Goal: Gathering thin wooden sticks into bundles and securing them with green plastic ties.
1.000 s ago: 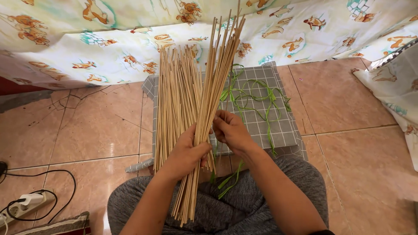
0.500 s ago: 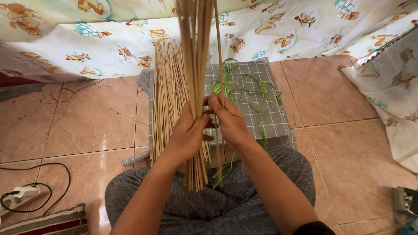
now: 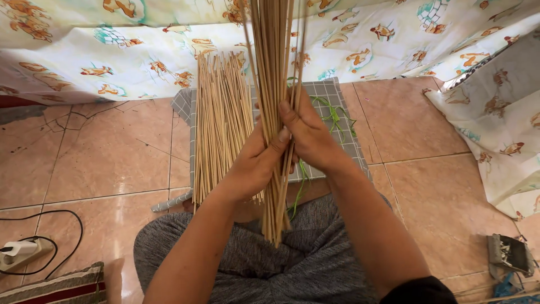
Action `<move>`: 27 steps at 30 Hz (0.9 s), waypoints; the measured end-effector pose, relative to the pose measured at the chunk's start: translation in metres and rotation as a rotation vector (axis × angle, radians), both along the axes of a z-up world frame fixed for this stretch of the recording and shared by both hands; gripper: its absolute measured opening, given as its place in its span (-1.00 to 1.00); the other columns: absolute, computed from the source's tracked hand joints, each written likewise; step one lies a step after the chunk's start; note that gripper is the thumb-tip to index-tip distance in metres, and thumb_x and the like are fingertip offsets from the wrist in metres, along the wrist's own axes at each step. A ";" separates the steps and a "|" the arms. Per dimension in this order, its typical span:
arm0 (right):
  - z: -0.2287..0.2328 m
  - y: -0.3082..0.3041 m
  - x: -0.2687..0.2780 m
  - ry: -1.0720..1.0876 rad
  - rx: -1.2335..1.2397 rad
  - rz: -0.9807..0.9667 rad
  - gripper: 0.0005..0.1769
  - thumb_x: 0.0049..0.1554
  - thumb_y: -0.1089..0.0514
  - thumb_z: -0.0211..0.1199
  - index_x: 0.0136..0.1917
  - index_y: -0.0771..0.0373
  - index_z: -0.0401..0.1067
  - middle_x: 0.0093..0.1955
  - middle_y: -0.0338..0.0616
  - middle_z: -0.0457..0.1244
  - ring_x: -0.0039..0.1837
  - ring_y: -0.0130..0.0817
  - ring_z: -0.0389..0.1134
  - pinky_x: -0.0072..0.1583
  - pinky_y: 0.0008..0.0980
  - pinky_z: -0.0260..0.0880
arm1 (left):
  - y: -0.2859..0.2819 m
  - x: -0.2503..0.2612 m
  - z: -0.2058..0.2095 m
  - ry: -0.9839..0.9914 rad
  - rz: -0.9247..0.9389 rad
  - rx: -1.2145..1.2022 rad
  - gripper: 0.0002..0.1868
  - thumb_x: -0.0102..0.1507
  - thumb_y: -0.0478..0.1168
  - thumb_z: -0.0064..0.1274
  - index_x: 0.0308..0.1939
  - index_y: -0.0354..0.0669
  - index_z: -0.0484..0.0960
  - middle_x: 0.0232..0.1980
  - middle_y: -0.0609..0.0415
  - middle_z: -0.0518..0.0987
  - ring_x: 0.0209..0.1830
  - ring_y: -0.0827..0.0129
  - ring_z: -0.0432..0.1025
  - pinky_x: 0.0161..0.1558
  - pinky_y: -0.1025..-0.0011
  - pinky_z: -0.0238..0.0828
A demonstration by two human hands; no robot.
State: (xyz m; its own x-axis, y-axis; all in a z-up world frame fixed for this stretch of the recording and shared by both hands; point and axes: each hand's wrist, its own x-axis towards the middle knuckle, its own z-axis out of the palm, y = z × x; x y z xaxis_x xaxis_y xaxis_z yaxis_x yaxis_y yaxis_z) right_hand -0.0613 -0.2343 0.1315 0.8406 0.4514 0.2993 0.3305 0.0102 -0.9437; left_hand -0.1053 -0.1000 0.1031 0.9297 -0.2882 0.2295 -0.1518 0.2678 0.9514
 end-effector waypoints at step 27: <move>0.008 -0.013 -0.010 -0.351 0.165 -0.287 -0.84 0.18 0.51 0.22 -0.16 0.36 0.34 0.14 0.06 0.31 -0.35 -0.49 0.22 -0.26 -0.51 0.32 | -0.054 0.040 -0.055 -0.220 0.318 0.266 -0.92 0.11 -0.35 0.14 -0.35 -0.21 0.54 -0.48 0.15 0.57 -0.50 0.45 0.44 -0.48 0.45 0.35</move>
